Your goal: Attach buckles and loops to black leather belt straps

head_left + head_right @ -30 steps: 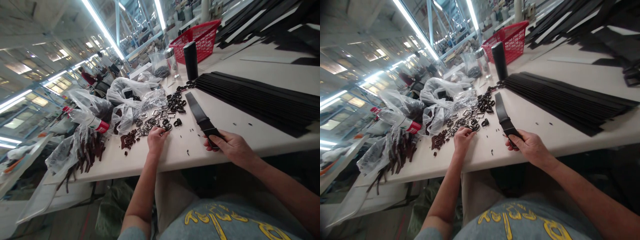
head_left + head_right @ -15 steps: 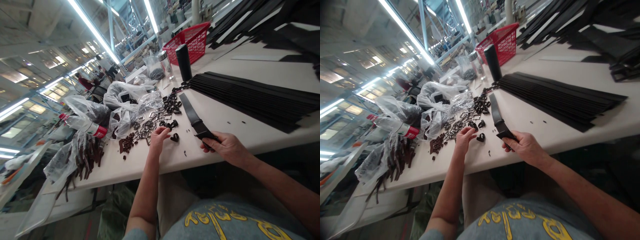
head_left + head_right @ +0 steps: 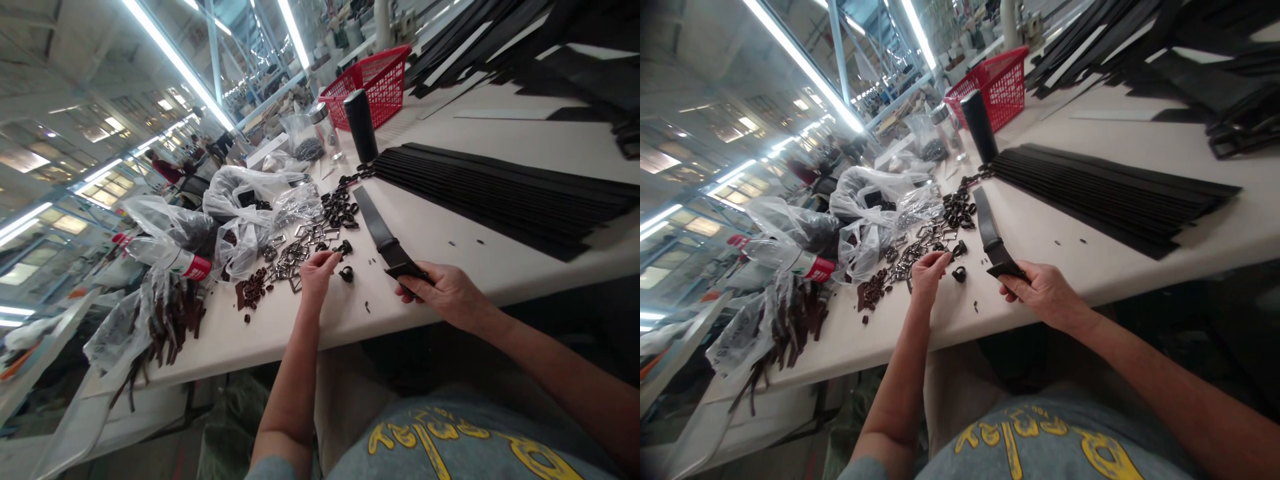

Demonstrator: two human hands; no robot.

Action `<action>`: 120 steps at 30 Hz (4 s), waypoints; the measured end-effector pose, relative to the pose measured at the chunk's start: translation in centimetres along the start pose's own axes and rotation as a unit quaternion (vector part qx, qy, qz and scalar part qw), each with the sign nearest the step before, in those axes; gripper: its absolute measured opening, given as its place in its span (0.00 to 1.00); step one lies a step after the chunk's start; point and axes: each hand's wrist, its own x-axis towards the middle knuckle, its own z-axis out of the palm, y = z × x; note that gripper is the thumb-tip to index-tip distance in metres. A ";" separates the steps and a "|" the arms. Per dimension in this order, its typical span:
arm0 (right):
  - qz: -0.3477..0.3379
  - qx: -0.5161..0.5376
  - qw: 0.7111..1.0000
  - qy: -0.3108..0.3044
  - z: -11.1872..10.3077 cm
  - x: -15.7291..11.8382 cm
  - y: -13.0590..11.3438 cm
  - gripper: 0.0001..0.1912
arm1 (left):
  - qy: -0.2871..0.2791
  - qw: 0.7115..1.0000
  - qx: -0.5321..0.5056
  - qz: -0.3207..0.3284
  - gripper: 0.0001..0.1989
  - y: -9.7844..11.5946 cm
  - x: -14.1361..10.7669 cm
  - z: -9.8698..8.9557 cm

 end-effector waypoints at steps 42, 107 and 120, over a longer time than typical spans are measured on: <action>-0.044 -0.051 0.998 -0.007 -0.2 -0.1 1.1 0.25 | 0.067 0.995 0.010 0.075 0.10 -1.0 2.9 -1.4; -0.035 -0.071 0.997 -0.004 -0.2 -0.3 0.3 0.30 | 0.079 0.994 -0.072 -0.027 0.19 -0.8 2.6 -0.9; 0.047 0.265 0.963 0.016 0.0 2.9 -0.9 0.24 | -0.134 0.973 -0.166 -0.091 0.21 2.3 -0.3 2.9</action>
